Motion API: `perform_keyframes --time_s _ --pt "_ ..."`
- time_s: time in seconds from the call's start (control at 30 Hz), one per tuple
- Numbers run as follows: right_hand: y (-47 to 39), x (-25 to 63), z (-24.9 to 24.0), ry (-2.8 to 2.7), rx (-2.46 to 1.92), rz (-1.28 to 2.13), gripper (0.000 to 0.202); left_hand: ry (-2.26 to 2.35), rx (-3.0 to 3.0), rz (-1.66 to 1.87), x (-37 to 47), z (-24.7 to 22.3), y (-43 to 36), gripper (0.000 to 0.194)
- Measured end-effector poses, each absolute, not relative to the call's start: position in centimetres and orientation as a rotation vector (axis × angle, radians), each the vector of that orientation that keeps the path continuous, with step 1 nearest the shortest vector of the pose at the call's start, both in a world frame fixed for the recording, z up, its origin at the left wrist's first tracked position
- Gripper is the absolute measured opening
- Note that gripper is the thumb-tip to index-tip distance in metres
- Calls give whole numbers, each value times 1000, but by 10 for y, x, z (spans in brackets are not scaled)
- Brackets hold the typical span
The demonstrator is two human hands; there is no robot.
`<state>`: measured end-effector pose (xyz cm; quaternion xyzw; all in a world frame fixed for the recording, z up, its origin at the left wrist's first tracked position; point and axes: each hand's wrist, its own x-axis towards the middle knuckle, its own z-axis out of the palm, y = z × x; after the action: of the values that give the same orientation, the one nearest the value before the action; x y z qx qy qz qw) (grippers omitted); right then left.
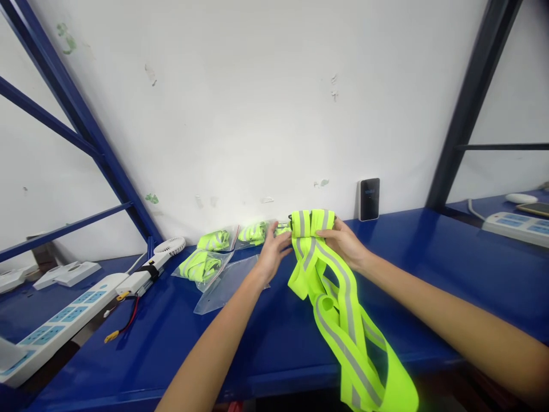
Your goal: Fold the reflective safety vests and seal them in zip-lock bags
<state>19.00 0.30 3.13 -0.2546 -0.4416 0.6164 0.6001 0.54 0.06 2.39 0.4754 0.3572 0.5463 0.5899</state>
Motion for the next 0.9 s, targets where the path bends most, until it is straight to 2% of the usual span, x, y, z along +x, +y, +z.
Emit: perform_keyframes --time_s 0.2,0.43,0.63,0.8,0.9 --pt "4 187 21 -1106 -570 1368 48 588 1145 910 28 -9 10 51" --pt "1 183 9 -1342 -608 1182 46 612 982 1013 31 -26 -3 41" --pt "9 192 4 -1680 -608 917 17 820 875 1167 33 -22 -3 43" --pt "5 198 -1 -1861 -613 858 31 815 971 1272 27 -19 -9 40" --pt "-2 193 -1 -1770 -659 947 29 829 1000 1312 24 -19 -8 46"
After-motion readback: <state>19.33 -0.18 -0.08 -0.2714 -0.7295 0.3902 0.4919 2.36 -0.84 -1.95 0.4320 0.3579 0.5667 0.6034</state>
